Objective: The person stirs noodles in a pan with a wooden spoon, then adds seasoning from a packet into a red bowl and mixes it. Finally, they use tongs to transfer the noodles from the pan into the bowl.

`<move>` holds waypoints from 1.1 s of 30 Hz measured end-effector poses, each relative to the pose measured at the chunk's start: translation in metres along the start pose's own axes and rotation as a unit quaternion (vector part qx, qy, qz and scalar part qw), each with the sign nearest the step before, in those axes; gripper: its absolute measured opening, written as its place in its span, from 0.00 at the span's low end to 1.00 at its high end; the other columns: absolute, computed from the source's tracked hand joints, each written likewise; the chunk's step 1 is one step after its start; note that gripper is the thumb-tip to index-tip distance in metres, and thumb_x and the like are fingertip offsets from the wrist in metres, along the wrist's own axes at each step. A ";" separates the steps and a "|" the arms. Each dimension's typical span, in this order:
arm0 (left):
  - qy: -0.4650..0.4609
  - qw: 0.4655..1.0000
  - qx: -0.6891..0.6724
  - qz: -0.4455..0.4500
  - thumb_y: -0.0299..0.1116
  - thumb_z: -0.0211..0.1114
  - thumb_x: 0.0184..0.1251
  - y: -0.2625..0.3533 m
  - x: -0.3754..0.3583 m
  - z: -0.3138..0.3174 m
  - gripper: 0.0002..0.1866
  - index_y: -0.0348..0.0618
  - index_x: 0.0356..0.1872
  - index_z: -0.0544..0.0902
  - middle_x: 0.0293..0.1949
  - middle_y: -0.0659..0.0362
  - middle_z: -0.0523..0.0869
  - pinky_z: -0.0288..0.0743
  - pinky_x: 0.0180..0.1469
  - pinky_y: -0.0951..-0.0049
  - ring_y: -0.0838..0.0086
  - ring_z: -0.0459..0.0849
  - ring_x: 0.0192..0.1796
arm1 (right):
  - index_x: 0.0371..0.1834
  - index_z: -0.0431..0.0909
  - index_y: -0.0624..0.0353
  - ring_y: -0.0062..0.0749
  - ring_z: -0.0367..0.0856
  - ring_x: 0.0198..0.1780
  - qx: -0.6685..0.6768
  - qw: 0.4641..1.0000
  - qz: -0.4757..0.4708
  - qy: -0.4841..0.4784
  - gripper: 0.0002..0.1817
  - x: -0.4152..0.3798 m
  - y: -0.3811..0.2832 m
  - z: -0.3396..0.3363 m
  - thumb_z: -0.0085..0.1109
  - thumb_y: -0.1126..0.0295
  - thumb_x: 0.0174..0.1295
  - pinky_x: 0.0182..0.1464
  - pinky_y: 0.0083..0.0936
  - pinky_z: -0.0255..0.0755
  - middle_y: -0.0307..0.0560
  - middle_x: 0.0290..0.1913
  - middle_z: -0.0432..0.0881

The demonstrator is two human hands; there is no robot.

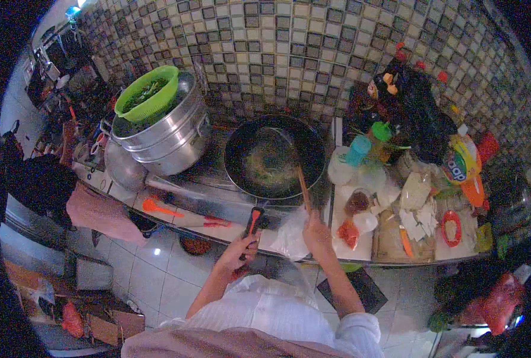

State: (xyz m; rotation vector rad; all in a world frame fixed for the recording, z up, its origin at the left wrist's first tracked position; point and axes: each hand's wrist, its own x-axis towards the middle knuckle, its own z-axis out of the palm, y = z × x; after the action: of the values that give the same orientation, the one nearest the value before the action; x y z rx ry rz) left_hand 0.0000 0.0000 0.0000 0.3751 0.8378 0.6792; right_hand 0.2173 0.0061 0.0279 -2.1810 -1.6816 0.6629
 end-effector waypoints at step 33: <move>0.034 0.998 0.031 0.034 0.61 0.37 0.61 -0.011 -0.021 -0.039 0.32 0.43 0.48 0.67 0.39 0.54 0.78 0.73 0.39 0.71 0.68 0.78 0.37 | 0.41 0.63 0.59 0.55 0.77 0.25 -0.068 0.990 -0.072 0.105 0.15 0.044 0.020 0.008 0.38 0.59 0.61 0.26 0.48 0.71 0.60 0.20 0.76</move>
State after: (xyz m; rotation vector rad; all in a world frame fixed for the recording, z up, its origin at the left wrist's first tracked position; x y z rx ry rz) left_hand -0.0358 -0.0208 -0.0187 0.4402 0.9146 0.7341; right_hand 0.2383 0.0433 0.0030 -2.1083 -1.7937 0.2769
